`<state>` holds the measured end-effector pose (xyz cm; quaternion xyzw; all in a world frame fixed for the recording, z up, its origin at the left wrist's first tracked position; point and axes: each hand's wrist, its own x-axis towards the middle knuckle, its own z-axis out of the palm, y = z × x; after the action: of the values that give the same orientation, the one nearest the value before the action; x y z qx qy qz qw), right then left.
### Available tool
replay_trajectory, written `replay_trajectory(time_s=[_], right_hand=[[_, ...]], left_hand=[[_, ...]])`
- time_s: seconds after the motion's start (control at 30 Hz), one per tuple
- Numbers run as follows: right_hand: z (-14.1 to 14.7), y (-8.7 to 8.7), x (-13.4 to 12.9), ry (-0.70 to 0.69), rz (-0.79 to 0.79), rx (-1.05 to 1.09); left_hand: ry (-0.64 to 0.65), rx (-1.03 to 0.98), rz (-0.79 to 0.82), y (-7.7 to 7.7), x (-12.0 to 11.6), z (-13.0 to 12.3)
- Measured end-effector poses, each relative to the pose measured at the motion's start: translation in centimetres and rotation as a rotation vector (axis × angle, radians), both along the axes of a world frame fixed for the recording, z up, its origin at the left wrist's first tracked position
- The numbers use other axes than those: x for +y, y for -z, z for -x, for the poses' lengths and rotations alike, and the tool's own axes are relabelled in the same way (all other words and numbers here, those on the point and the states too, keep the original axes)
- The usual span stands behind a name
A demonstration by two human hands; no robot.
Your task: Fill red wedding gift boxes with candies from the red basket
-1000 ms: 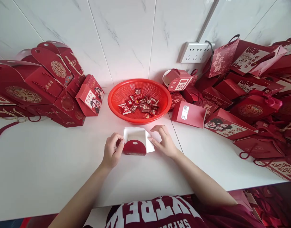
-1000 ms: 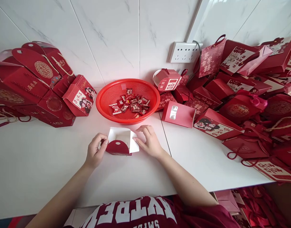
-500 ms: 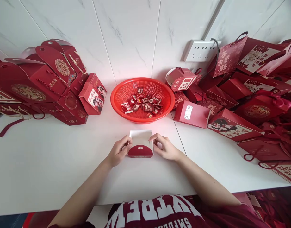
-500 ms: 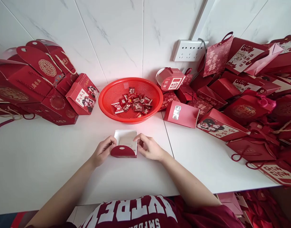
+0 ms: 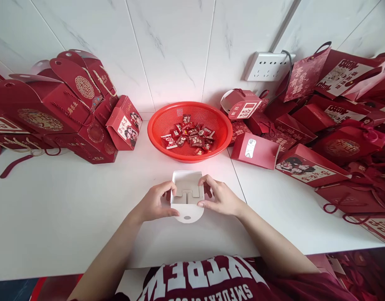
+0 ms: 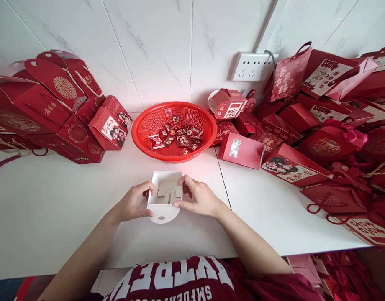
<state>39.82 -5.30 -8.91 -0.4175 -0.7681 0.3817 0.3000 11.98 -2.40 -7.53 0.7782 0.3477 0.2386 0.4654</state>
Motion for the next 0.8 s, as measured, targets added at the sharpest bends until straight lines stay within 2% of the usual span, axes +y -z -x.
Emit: replay_trajectory(time_s=[0.2, 0.4, 0.5, 0.63, 0.73, 0.8], right_hand=[[-0.3, -0.2, 0.1, -0.051, -0.098, -0.047], [-0.1, 0.2, 0.0, -0.099, -0.436, -0.176], [0.0, 0.3, -0.2, -0.117, -0.553, -0.217], [0.2, 0.3, -0.4, -0.128, -0.569, -0.228], [0.4, 0.3, -0.5, -0.127, -0.540, -0.193], [0.5, 0.2, -0.7, -0.137, -0.517, -0.169]], left_hand=[[-0.005, 0.091, -0.103, 0.0, -0.1, 0.1], [0.012, 0.078, -0.270, 0.5, -0.3, -0.2], [0.016, 0.075, -0.379, 0.7, -0.3, -0.1], [-0.059, 0.076, -0.498, 1.1, -0.3, -0.2], [-0.152, 0.092, -0.681, 1.1, -0.5, -0.6], [-0.150, 0.096, -0.732, 1.0, -0.7, -1.1]])
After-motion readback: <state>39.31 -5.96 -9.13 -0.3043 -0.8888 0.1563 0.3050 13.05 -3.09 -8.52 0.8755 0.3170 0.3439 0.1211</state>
